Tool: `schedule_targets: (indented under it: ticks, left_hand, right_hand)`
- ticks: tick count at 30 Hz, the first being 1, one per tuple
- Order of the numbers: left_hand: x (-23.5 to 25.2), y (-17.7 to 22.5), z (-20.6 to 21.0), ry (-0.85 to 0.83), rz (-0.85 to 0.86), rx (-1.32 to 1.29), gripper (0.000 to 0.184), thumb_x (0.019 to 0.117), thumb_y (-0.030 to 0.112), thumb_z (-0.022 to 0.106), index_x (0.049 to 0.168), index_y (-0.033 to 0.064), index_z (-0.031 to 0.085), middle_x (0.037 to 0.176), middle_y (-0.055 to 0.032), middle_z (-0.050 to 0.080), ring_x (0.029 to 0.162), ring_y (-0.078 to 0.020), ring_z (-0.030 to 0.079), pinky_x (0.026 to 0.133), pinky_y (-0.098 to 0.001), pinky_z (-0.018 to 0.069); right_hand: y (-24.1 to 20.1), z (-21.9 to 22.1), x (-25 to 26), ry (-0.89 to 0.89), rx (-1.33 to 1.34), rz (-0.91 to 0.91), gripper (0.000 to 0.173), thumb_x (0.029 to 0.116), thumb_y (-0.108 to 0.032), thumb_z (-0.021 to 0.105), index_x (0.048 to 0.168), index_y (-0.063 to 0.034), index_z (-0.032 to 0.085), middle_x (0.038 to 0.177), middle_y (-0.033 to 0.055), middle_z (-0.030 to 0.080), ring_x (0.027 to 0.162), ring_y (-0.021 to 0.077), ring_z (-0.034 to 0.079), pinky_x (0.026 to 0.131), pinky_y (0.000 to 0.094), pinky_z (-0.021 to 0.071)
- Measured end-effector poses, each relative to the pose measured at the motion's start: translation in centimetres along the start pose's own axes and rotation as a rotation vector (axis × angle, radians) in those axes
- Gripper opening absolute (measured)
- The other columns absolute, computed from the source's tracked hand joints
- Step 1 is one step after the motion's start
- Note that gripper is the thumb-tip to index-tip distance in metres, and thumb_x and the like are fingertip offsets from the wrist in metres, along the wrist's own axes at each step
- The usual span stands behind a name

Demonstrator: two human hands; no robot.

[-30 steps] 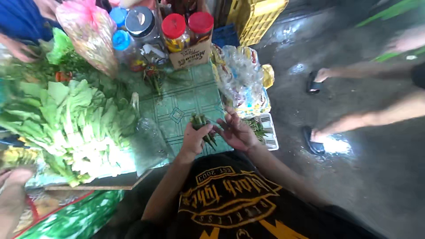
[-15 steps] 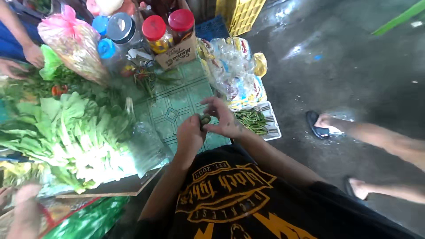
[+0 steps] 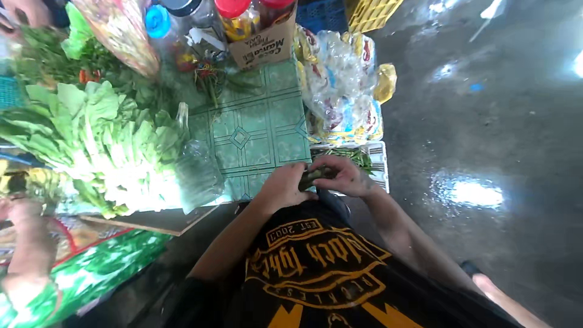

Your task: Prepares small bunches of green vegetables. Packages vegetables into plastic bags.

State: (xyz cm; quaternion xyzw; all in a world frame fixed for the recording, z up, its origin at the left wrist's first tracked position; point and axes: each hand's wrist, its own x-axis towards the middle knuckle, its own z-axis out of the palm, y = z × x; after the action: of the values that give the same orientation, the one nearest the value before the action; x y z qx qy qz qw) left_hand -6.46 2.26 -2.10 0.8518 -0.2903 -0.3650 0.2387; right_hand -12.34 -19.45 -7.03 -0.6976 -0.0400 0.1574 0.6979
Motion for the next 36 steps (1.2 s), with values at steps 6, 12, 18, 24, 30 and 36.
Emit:
schedule_targets:
  ticks: [6,12,18,24,30,36]
  left_hand:
    - [0.9,-5.7,-3.1,0.190,-0.110,-0.175,0.063,0.0943,0.045,0.072,0.140,0.0066,0.055,0.137,-0.0167,0.058,0.121,-0.0288,0.062,0.102,-0.0490,0.0542]
    - [2.4,-15.4,-8.2,0.267,-0.306,-0.162,0.056,0.1007,0.037,0.065,0.140,-0.0007,0.053,0.136,-0.0242,0.058,0.122,-0.0352,0.061,0.102,-0.0527,0.0524]
    - [6.3,-21.6,-14.9,0.692,-0.694,-0.046,0.048,0.1013,0.017,0.056,0.145,-0.0009,0.048,0.145,-0.0306,0.047,0.124,-0.0436,0.059,0.101,-0.0555,0.0530]
    - [8.9,-26.8,-16.8,0.780,-0.859,-0.217,0.047,0.1100,0.043,0.037,0.142,0.0153,0.058,0.122,-0.0204,0.070,0.111,-0.0407,0.068,0.091,-0.0653,0.0529]
    - [7.7,-26.3,-16.9,0.814,-0.878,-0.413,0.041,0.1040,0.032,0.047,0.131,0.0059,0.062,0.116,-0.0216,0.070,0.109,-0.0406,0.068,0.089,-0.0652,0.0538]
    - [5.5,-25.0,-15.2,0.866,-0.489,-0.394,0.067,0.1009,0.005,0.044,0.163,0.0228,0.023,0.139,-0.0232,0.055,0.108,-0.0374,0.066,0.088,-0.0565,0.0575]
  right_hand:
    - [8.3,-7.3,-5.9,0.467,0.128,0.481,0.034,0.0900,-0.012,0.061,0.124,-0.0054,0.062,0.090,0.0060,0.067,0.062,0.0139,0.063,0.055,0.0333,0.0579]
    - [11.9,-9.7,-10.3,0.756,-0.037,0.873,0.077,0.0971,-0.025,0.072,0.159,-0.0205,0.026,0.122,0.0215,0.064,0.085,0.0312,0.070,0.069,0.0484,0.0597]
    - [11.5,-7.7,-8.6,0.831,-0.369,0.807,0.066,0.0947,-0.027,0.075,0.146,0.0022,0.044,0.125,0.0269,0.063,0.100,0.0365,0.069,0.086,0.0548,0.0577]
    - [2.7,-1.3,6.1,0.593,-0.398,0.443,0.031,0.0990,-0.022,0.065,0.117,0.0026,0.066,0.098,0.0147,0.070,0.082,0.0197,0.068,0.076,0.0413,0.0589]
    - [-2.5,2.7,25.8,0.319,-0.837,0.159,0.027,0.0982,-0.027,0.066,0.116,-0.0079,0.073,0.112,0.0145,0.071,0.099,0.0284,0.070,0.088,0.0499,0.0589]
    - [-0.9,5.6,39.1,0.355,-1.390,0.231,0.035,0.1018,-0.024,0.054,0.131,-0.0093,0.067,0.136,0.0172,0.062,0.131,0.0391,0.054,0.098,0.0585,0.0499]
